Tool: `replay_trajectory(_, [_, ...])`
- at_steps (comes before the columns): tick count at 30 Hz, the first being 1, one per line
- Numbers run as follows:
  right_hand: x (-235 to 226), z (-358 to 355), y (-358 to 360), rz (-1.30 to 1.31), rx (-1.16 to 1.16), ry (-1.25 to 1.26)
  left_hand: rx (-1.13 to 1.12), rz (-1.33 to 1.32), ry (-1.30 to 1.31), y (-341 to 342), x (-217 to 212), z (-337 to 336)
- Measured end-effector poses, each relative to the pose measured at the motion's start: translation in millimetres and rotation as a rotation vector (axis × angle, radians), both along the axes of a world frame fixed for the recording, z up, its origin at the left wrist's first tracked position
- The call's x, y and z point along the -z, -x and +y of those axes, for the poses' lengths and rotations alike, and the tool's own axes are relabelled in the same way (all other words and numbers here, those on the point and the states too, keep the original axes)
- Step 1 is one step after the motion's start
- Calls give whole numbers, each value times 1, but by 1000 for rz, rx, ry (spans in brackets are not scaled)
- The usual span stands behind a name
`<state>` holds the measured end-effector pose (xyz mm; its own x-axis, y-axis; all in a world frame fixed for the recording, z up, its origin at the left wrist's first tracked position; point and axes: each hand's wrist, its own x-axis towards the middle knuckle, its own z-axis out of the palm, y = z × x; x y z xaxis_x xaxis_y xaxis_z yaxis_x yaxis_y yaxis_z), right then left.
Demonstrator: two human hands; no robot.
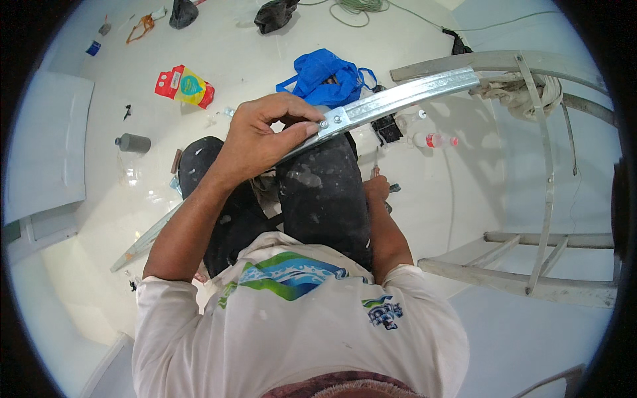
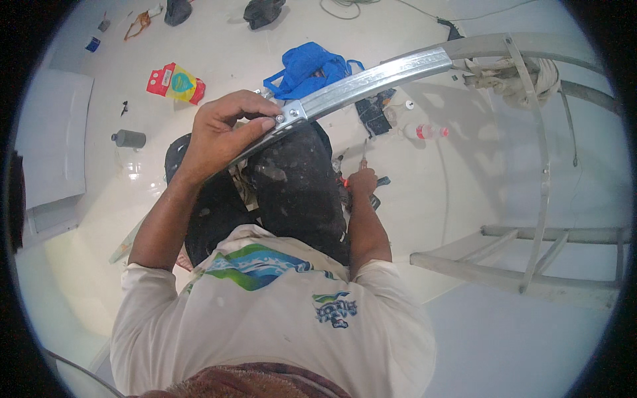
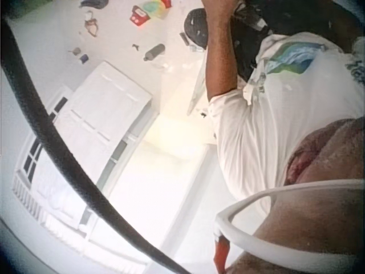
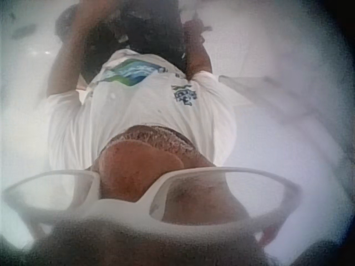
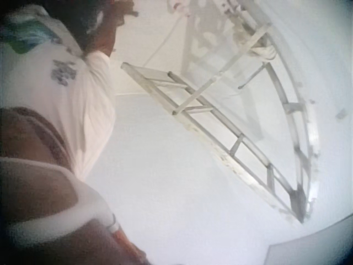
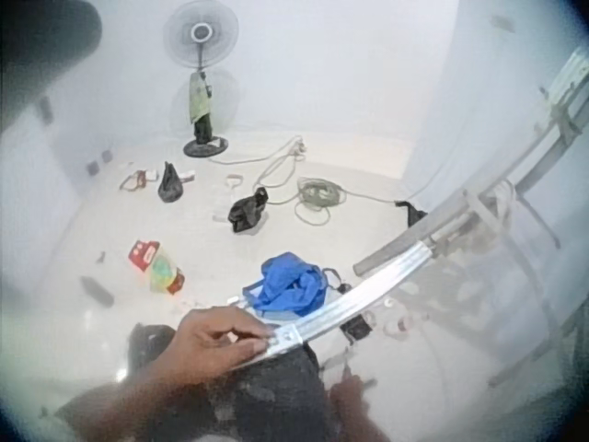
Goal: The person assembles a metal frame by attaching brackets to a long metal bar using a screwdriver and pliers. They tighten screws and adjust the components while seated on the floor.
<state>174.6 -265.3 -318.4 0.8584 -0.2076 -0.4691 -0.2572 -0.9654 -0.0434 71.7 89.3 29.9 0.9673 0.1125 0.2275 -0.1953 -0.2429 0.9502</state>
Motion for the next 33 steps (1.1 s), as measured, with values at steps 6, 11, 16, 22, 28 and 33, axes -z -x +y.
replay_trajectory(6, [11, -12, -12, 2, 136, -18, -28, -74, -36, -2, 2, -5])
replay_trajectory(11, [13, -15, -15, -18, 247, -100, -92, -46, -50, -1, -4, -7])
replay_trajectory(16, [10, -7, -10, -48, 197, -156, -165, -27, -85, 5, -11, -12])
replay_trajectory(22, [62, -57, -18, -82, -31, -137, -124, -52, -197, 15, -5, -15])
replay_trajectory(28, [27, -104, -24, -84, -59, -54, -198, -74, -219, 35, -1, -17])
replay_trajectory(33, [19, -130, -11, -180, -157, 75, -284, -129, -326, 36, 3, -13])
